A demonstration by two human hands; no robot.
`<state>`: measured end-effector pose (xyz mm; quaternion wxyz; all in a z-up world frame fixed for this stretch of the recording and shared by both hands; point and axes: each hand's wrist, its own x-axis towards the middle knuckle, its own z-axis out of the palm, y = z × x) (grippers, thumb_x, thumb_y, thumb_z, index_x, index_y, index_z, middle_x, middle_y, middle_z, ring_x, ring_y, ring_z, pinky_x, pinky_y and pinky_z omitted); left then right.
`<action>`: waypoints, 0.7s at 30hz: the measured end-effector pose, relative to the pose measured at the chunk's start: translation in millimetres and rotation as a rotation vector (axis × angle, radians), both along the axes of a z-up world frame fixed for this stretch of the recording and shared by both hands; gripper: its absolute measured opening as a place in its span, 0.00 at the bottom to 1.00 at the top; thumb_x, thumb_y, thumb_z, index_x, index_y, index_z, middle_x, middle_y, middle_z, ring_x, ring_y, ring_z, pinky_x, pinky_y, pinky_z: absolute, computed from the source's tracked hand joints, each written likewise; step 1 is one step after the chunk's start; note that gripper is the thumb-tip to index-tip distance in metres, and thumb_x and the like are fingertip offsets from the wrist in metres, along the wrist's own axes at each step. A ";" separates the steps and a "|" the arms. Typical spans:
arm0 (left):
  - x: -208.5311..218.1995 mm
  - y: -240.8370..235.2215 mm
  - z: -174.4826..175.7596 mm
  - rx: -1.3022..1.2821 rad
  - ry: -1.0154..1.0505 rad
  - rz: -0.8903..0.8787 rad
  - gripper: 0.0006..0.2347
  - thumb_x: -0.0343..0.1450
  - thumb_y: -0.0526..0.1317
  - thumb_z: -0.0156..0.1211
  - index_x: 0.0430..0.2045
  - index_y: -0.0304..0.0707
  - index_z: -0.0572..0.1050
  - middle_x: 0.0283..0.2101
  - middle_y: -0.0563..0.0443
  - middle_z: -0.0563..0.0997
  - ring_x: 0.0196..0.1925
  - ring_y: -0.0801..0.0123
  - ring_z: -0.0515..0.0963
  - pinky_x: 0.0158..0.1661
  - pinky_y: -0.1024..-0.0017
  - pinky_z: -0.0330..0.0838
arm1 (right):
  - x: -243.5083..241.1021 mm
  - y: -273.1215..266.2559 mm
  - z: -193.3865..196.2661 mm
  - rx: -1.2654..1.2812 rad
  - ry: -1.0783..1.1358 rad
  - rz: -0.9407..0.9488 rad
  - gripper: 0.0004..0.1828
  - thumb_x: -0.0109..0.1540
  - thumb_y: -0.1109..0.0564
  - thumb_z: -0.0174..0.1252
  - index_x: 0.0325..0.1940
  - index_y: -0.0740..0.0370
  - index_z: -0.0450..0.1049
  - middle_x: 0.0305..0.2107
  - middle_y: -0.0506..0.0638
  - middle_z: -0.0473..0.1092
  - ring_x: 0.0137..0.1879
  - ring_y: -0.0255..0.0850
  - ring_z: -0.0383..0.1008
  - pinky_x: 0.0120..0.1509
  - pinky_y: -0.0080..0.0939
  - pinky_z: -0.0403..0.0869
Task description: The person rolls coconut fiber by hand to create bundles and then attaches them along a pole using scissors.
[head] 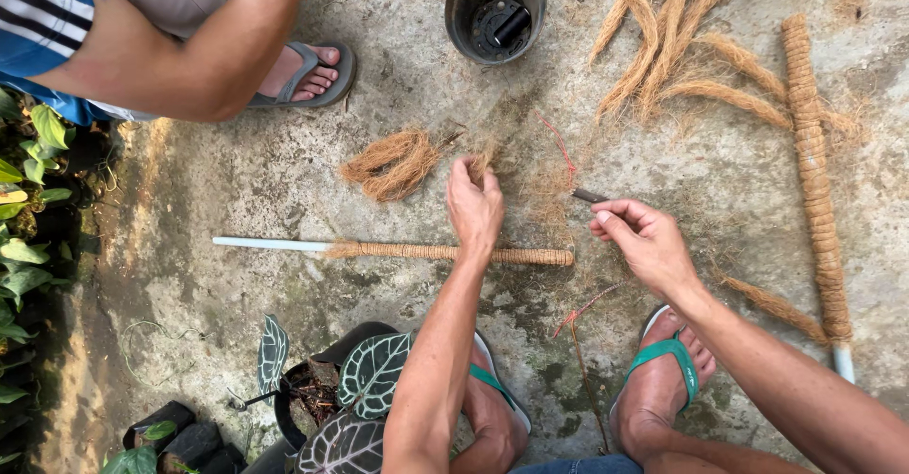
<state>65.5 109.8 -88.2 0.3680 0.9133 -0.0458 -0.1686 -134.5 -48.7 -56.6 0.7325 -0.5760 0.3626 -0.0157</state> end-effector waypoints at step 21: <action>29.6 -34.8 99.9 -0.763 0.262 0.041 0.10 0.77 0.38 0.58 0.50 0.34 0.74 0.34 0.53 0.77 0.32 0.79 0.71 0.30 0.78 0.67 | 78.3 -5.9 15.6 -1.293 -0.336 0.908 0.32 0.54 0.57 0.61 0.63 0.61 0.70 0.63 0.65 0.65 0.69 0.57 0.62 0.67 0.57 0.69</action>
